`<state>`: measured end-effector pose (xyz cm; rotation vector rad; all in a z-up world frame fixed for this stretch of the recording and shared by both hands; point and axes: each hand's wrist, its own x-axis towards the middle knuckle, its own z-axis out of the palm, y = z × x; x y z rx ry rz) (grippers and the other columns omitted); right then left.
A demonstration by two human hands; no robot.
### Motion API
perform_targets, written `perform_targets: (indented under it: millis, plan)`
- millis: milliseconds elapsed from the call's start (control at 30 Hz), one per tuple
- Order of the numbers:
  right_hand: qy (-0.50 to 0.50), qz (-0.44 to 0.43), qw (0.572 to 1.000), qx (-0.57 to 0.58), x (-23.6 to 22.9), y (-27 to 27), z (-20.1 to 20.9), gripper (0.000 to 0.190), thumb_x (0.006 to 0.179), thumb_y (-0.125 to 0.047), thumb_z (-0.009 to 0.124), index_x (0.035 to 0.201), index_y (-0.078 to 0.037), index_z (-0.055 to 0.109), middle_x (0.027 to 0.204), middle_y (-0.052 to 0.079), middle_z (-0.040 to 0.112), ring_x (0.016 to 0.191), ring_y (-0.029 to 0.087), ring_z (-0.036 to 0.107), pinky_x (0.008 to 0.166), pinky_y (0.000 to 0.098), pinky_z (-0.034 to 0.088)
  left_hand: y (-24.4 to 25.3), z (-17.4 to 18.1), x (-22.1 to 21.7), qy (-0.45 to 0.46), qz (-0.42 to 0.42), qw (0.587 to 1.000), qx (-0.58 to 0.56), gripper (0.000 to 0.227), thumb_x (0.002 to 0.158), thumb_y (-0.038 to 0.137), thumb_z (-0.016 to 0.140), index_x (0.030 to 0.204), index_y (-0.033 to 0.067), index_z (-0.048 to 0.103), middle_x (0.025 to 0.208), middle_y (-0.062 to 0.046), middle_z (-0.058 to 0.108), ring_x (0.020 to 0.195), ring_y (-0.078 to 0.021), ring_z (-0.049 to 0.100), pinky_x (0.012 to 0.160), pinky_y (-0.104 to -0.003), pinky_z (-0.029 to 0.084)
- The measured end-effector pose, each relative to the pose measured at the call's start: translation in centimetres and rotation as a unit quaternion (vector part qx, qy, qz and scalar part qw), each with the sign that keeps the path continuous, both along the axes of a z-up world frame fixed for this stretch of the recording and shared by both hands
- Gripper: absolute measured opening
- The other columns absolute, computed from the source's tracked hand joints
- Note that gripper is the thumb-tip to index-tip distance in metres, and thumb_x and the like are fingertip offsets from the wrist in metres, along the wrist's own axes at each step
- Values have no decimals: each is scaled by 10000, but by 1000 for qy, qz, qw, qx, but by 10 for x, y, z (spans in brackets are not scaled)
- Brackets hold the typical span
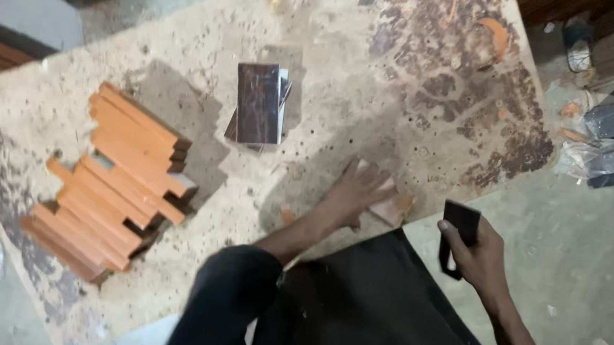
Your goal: The person smooths small rectangular wooden pieces on a workbench using a hand scraper. They repeatedly pick up pieces, scrape their surfaces and edges, flip them over, and place them back on the bench. The person handles the pieces one at a time and occasionally adjusts their position on the bench.
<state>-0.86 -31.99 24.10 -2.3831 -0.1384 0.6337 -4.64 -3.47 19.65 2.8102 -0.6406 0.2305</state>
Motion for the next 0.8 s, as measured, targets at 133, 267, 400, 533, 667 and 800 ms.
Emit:
perform_targets:
  millis: [133, 267, 400, 533, 667, 800]
  plan:
    - [-148, 61, 986, 39, 37, 7, -5, 437, 916, -272, 759, 1254, 0, 711, 937, 130, 726, 797, 202, 714, 693, 355, 564, -4, -52, 31, 312, 74, 936, -144, 481, 945, 452, 720, 1261, 92, 678, 1258, -191, 735, 1198, -354, 692, 1049, -495, 541]
    - [42, -165, 899, 403, 109, 16, 1, 256, 1024, -157, 746, 1212, -1, 671, 1040, 73, 733, 936, 189, 722, 916, 371, 612, 32, -90, 48, 242, 328, 849, -337, 571, 1012, 483, 544, 1401, 70, 606, 1356, -289, 629, 1243, -471, 604, 1047, -587, 487]
    - [185, -310, 693, 624, 156, 36, -13, 258, 1030, -197, 698, 1216, -38, 617, 1042, 113, 694, 925, 216, 729, 872, 370, 613, 29, -78, 39, 171, 427, 864, -203, 775, 898, 486, 712, 1488, 46, 468, 1514, -332, 360, 1360, -504, 347, 1122, -608, 295]
    - [209, -341, 778, 484, 162, 57, -52, 261, 1017, -202, 728, 1264, -154, 657, 1042, 67, 681, 751, 141, 618, 693, 314, 546, 15, -64, 22, 183, 266, 936, -141, 1029, 665, 434, 835, 1510, -1, 442, 1617, -311, 270, 1448, -480, 243, 1167, -584, 212]
    - [251, -396, 665, 581, 175, 65, -84, 221, 1046, -183, 682, 1199, -41, 608, 1078, 105, 650, 890, 212, 703, 806, 339, 624, 23, -70, 22, 86, 268, 945, -166, 820, 817, 403, 819, 1482, 30, 517, 1674, -240, 281, 1561, -442, 244, 1267, -469, 279]
    - [241, -189, 838, 452, 176, 76, -97, 206, 985, -148, 699, 1167, -56, 671, 1103, 51, 704, 966, 153, 712, 786, 323, 587, 29, -74, 29, 104, 276, 943, -151, 826, 797, 386, 827, 1461, -6, 531, 1635, -253, 268, 1534, -452, 222, 1237, -479, 293]
